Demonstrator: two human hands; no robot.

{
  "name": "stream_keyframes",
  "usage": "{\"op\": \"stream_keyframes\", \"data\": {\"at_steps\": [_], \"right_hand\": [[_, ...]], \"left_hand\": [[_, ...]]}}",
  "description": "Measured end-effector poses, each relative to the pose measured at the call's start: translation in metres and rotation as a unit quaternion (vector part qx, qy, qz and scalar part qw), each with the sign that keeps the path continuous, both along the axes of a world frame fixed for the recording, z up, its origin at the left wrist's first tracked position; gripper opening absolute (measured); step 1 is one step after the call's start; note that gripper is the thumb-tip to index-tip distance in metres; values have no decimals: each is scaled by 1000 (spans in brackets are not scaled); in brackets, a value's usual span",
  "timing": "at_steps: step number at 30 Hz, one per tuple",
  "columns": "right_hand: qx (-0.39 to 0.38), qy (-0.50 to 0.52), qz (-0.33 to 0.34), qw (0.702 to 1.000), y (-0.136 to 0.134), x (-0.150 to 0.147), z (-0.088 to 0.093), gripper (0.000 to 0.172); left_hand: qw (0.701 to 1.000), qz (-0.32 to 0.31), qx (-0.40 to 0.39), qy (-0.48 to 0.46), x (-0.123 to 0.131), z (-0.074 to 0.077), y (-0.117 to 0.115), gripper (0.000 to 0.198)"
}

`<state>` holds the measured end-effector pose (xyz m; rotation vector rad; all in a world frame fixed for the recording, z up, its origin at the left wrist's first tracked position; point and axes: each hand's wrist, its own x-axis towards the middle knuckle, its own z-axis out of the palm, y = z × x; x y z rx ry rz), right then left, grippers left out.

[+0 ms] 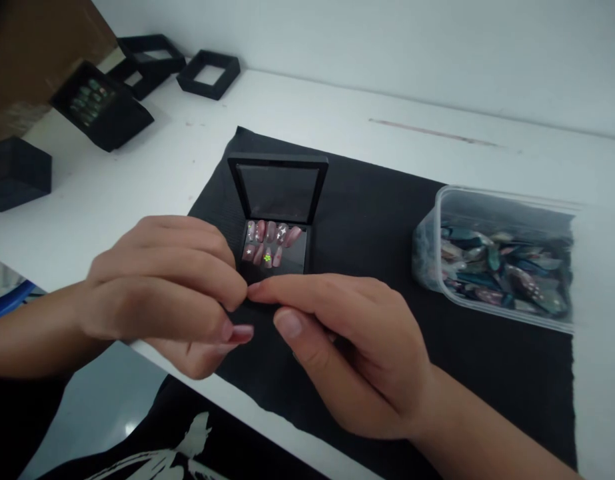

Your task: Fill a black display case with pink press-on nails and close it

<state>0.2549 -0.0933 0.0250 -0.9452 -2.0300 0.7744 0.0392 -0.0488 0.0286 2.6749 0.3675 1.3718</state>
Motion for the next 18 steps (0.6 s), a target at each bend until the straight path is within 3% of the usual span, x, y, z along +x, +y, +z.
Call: {"op": "stream_keyframes", "data": {"at_steps": [8,14,18], "right_hand": [[44,-37,-20,998,1,5,-1,27],[-32,46,3,998,6,0,5,22],[-136,60,64,987,13,1,10,18]], "left_hand": [[999,22,3,48,-2,1,1,15],[997,-11,49,66,-1,4,11,11],[995,-40,32,85,-2,3,14,7]]}}
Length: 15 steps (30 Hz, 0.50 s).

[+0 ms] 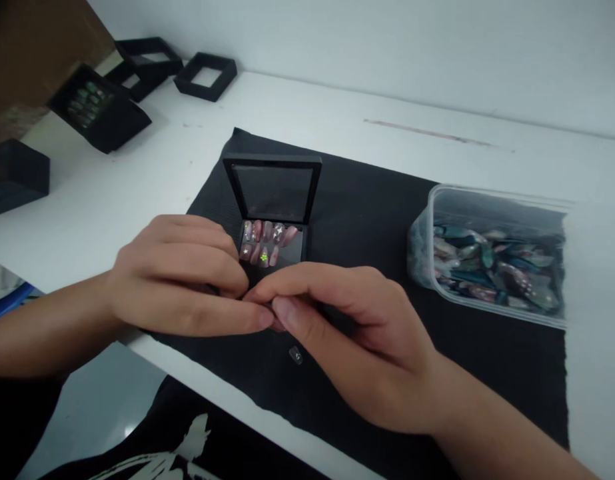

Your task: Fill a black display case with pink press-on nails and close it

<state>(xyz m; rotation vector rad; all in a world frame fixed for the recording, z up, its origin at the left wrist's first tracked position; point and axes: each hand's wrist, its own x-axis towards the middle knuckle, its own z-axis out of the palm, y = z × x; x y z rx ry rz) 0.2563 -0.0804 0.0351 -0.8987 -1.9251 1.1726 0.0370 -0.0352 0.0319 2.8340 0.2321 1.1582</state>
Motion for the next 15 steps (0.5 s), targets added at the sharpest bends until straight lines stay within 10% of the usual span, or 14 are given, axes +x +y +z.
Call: {"op": "stream_keyframes", "data": {"at_steps": [15], "right_hand": [[-273,44,168,946,14,19,-14,29]], "left_hand": [[993,-50,-105,-13,-4,-10,-3,7]]}}
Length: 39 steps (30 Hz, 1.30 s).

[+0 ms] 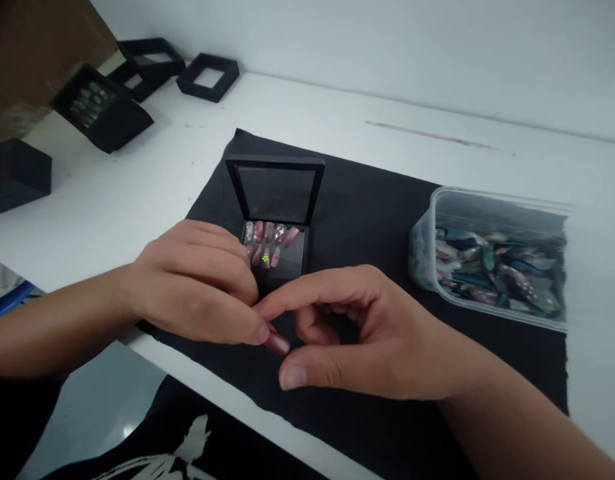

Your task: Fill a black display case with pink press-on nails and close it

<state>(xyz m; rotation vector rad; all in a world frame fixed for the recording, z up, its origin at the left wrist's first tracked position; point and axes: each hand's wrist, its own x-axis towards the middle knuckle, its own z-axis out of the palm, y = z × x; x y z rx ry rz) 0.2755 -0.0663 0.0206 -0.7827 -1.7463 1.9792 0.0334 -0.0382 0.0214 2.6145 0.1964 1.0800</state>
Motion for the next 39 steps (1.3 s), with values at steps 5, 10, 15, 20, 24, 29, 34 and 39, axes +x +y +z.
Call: {"op": "stream_keyframes", "data": {"at_steps": [5,10,15,20,24,29,34,39], "right_hand": [[-54,20,20,998,-2,-2,-5,33],[-91,54,24,994,-6,-8,-6,33],[-114,64,9,991,-7,-13,-5,32],[-73,58,-37,995,-5,-12,-10,34],[-52,47,-67,995,-3,-11,-10,34],[-35,28,-90,995,-4,-14,-7,33],[-32,10,-106,994,-1,-9,-10,32],[73,-43,-206,975,8,0,-15,30]], "left_hand": [[999,-27,-27,34,1,4,-4,4],[997,-39,-26,56,1,8,-6,13],[995,-20,8,94,-2,8,-10,21],[998,46,20,38,1,-4,-14,29],[996,48,34,72,2,-3,-11,34],[994,67,36,81,3,-1,-10,27],[993,48,57,93,3,-2,-6,14],[994,22,74,75,5,0,-8,12]]}}
